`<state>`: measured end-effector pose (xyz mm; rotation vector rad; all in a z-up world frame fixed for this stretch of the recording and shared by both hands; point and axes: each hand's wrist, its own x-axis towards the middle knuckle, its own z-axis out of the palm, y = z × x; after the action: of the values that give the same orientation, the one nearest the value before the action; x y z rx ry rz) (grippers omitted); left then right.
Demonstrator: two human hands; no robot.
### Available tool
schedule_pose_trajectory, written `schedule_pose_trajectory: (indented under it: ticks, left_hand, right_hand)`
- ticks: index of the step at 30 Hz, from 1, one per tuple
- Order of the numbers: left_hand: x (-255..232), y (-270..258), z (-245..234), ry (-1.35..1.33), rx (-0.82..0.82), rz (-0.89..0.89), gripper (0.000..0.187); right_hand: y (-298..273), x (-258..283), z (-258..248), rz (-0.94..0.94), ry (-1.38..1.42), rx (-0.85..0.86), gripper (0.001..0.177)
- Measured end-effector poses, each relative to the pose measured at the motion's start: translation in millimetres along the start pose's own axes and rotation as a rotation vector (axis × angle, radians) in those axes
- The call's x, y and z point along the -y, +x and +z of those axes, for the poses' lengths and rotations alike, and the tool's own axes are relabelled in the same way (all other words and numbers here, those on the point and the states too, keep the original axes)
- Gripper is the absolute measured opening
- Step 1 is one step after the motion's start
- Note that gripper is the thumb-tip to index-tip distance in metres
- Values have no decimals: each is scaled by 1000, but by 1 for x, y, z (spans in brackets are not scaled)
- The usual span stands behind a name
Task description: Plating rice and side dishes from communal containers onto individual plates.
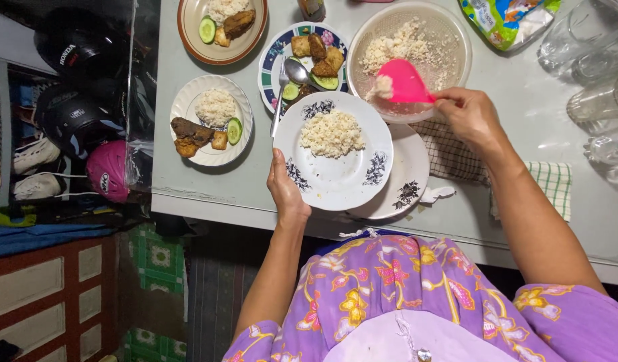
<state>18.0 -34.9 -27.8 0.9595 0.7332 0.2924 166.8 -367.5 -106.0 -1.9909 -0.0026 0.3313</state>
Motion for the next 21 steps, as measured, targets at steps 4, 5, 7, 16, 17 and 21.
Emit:
schedule_pose_trajectory:
  ticks: [4, 5, 7, 16, 17, 21]
  left_hand:
    - [0, -1, -2, -1, -7, -7, 63]
    - [0, -1, -2, -9, 4, -5, 63]
    - [0, 0, 0, -23, 15, 1, 63]
    - [6, 3, -6, -34, 2, -12, 65]
    - [7, 2, -6, -36, 2, -14, 65]
    - [7, 3, -6, -30, -15, -30, 65]
  right_hand:
    - [-13, 51, -3, -60, -447, -153, 30]
    - [-13, 52, 1, -134, -583, -184, 29]
    - [-14, 66, 8, -214, -720, -217, 28]
    - [-13, 71, 12, 80, -337, 42, 29]
    - [-8, 55, 11, 15, -200, 65, 27]
    - [2, 32, 7, 86, 128, 85, 25]
